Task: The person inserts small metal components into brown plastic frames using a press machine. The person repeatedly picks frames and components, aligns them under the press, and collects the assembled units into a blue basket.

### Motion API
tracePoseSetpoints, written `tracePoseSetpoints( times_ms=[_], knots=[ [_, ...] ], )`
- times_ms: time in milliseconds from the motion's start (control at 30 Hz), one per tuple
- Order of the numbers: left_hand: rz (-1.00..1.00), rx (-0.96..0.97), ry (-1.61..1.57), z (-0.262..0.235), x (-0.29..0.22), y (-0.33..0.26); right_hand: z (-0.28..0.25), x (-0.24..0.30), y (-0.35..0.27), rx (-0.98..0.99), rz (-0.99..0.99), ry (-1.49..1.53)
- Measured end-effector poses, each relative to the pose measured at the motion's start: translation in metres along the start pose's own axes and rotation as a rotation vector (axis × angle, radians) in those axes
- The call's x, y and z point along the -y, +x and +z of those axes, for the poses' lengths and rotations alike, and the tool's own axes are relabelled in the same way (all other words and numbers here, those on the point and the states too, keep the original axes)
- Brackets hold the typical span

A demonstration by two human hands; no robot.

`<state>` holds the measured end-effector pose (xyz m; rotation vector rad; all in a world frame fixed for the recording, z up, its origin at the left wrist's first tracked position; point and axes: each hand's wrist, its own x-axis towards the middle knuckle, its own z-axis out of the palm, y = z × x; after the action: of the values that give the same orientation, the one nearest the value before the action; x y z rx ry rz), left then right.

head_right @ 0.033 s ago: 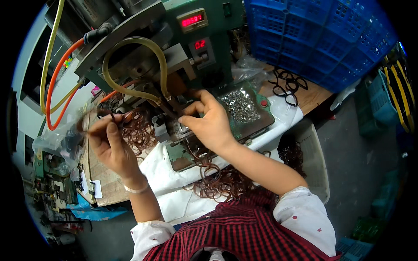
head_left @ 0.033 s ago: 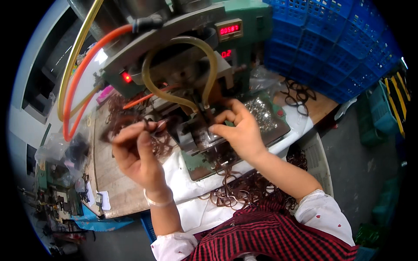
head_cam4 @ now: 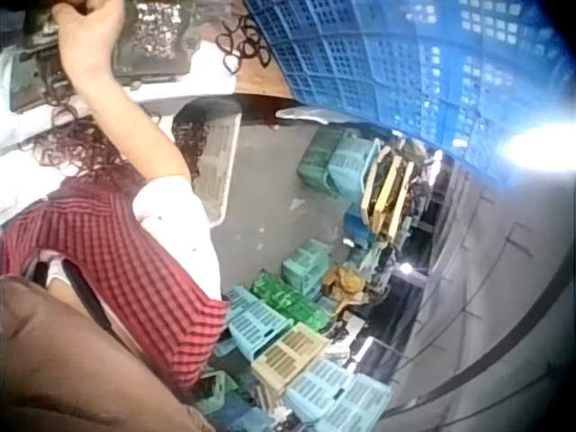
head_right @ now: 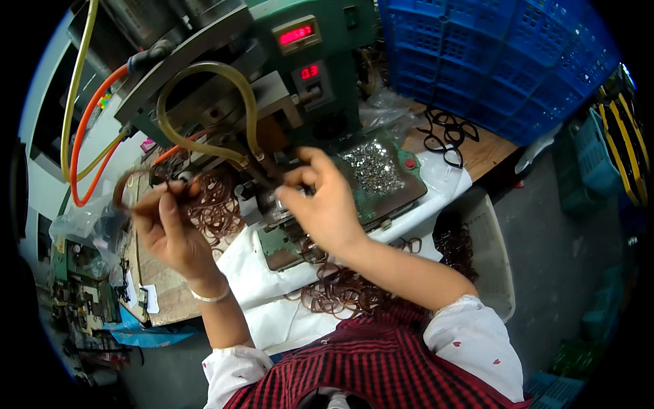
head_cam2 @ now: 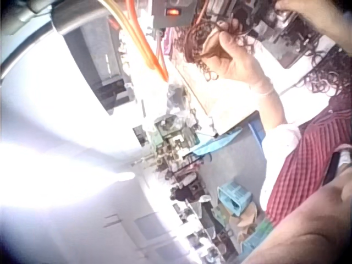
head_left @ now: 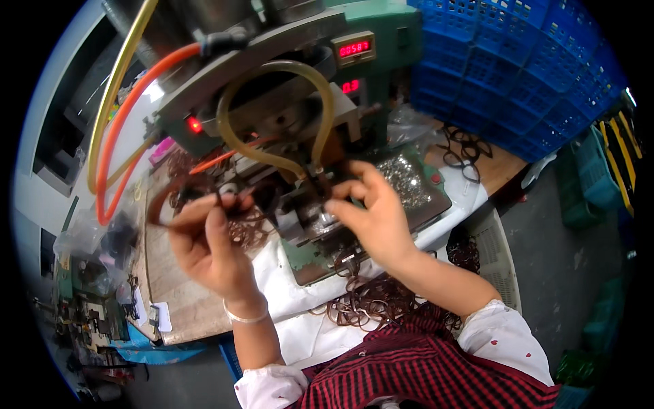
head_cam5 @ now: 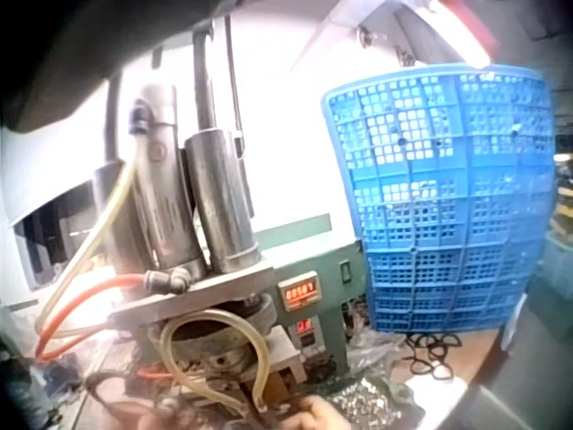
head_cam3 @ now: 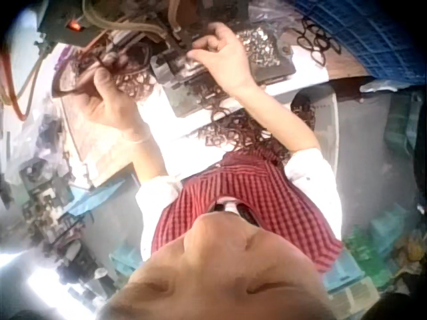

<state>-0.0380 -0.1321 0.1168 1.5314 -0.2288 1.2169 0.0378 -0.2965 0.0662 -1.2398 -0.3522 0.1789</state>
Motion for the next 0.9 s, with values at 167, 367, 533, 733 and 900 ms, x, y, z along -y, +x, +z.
tracePoseSetpoints(
  times_ms=[167, 367, 533, 733, 900],
  knots=[
    [0.29, 0.412, 0.292, -0.003, -0.005, -0.044, -0.069, 0.013, -0.014, 0.17, -0.341, -0.546],
    [0.654, 0.675, 0.478, 0.028, 0.014, -0.053, -0.144, -0.053, -0.014, -0.252, -0.45, -1.394],
    [0.645, 0.653, 0.579, 0.028, 0.017, -0.065, -0.135, -0.072, 0.03, -0.258, -0.485, -1.207],
    [0.694, 0.646, 0.433, 0.028, 0.036, -0.075, -0.128, -0.085, 0.032, -0.046, -0.584, -1.159],
    [0.624, 0.634, 0.477, 0.028, 0.015, -0.077, -0.132, -0.099, 0.071, 0.205, -0.693, -1.407]
  ],
)
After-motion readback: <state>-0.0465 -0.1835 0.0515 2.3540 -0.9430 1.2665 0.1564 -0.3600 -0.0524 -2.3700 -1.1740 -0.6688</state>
